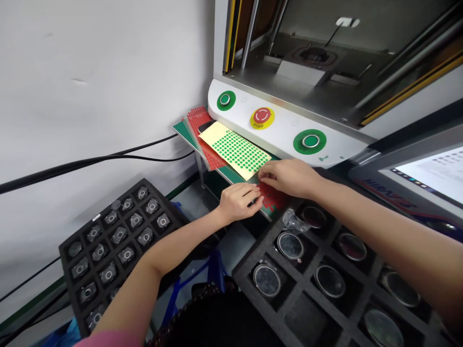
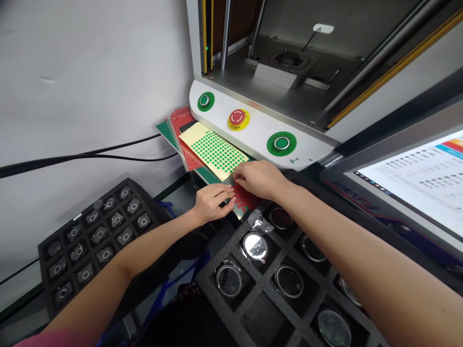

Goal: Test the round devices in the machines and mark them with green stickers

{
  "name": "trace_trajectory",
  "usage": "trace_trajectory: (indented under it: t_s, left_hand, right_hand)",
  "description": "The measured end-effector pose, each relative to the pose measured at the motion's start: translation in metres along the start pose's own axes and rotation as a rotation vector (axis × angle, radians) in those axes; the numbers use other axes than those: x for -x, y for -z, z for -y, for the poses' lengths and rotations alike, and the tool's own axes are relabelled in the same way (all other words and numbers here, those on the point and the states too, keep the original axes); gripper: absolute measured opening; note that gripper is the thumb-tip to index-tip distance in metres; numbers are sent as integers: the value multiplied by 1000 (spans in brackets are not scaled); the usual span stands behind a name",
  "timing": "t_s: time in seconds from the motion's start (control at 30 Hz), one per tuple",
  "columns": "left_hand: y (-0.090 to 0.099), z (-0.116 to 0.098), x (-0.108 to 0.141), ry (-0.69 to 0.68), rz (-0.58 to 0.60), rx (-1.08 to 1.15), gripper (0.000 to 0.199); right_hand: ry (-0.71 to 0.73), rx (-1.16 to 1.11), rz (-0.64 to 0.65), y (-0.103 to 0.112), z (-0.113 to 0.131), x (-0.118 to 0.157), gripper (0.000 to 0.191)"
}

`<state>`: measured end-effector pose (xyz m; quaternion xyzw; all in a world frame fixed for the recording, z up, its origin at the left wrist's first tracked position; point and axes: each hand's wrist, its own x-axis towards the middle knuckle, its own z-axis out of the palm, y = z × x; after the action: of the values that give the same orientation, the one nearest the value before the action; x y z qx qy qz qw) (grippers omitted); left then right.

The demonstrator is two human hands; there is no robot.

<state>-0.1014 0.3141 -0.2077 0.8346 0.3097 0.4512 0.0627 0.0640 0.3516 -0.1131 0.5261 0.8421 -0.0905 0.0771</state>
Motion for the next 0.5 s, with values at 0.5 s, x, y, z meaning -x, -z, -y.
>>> trace_trajectory:
  t_s: [0.5]
  left_hand:
    - [17,-12,1,44,76,-14,16]
  right_hand:
    - [-69,22,-134,33,7,34,9]
